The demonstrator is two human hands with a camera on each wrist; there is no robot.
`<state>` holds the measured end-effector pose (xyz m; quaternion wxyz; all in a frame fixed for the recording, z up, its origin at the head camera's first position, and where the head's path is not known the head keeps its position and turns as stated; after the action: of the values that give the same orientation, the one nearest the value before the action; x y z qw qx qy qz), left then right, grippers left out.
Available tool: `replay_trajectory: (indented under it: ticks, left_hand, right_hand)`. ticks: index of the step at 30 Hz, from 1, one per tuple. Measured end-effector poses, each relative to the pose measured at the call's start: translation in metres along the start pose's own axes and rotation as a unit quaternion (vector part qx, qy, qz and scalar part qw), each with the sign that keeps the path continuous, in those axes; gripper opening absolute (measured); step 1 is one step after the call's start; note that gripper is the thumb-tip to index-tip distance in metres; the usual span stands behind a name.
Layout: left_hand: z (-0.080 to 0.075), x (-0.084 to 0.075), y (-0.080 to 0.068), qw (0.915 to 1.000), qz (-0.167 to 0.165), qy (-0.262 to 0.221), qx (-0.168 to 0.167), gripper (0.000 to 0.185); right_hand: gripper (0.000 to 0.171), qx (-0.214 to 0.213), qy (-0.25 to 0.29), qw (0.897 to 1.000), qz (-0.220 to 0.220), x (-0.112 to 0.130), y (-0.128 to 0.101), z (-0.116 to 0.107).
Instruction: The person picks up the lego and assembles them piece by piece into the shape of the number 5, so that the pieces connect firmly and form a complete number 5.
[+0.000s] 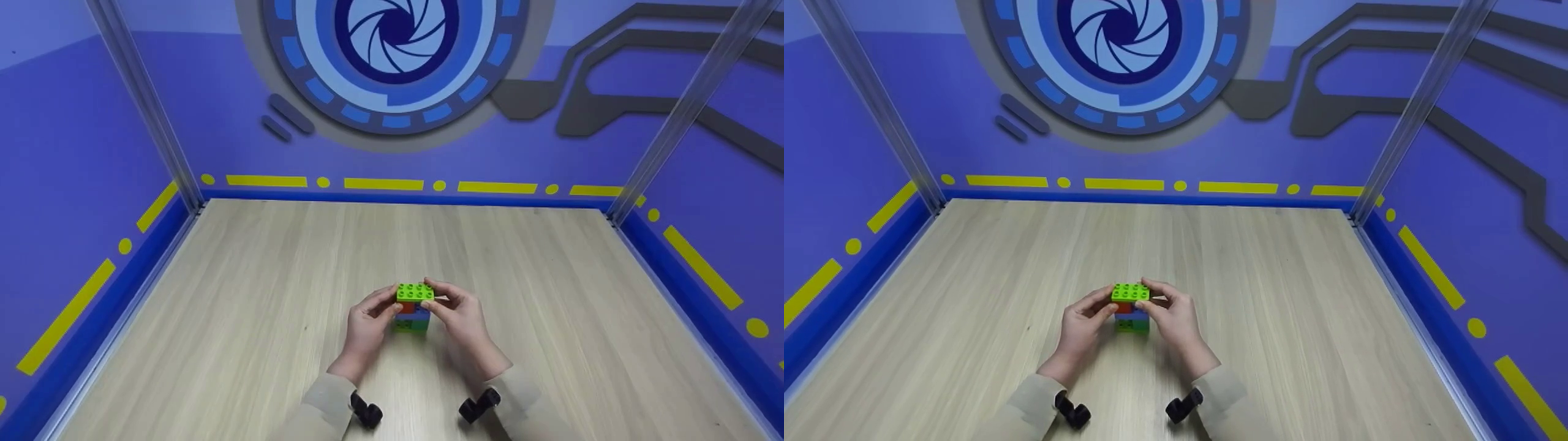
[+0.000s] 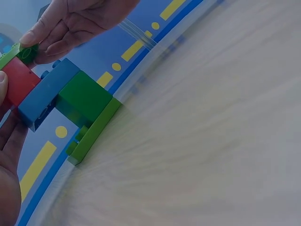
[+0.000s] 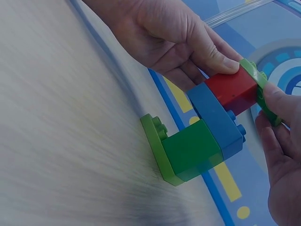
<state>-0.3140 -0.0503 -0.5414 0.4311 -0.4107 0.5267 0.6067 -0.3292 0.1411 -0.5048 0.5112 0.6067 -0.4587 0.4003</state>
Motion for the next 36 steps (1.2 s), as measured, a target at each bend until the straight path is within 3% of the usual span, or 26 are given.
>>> replay_trajectory:
  ticks: [9,14,23,36]
  left_hand:
    - [0.0006,-0.0041,-0.0003,0.9995,0.017,-0.025,0.010,0.043]
    - [-0.0008,-0.0069,0.0009,0.9993,0.037,0.000,0.003,0.044]
    - [-0.0012,-0.0048,0.0009,1.0000,-0.004,0.001,-0.006,0.036]
    - [-0.0011,-0.0082,0.0015,0.9999,0.011,0.002,-0.005,0.036]
  right_hand:
    - [0.040,0.005,0.030,0.999,0.012,-0.0002,0.0015,0.0012]
    - [0.039,0.012,0.032,0.999,0.002,0.0012,0.0014,0.0028]
    - [0.041,0.016,0.031,0.999,0.010,0.0006,-0.0008,0.0042]
    - [0.039,0.011,0.028,0.999,0.015,0.0007,-0.0006,0.0040]
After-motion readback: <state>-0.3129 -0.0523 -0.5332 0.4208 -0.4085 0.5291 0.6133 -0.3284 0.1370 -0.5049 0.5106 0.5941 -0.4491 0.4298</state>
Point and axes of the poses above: each hand's wrist, its own y-axis towards the middle knuckle, its own z-axis out of the palm, x = y × z, the point moved 5 cm from there along y, towards the middle knuckle, and after that the axes turned 4 degrees about -x, right-handed, at the moved point
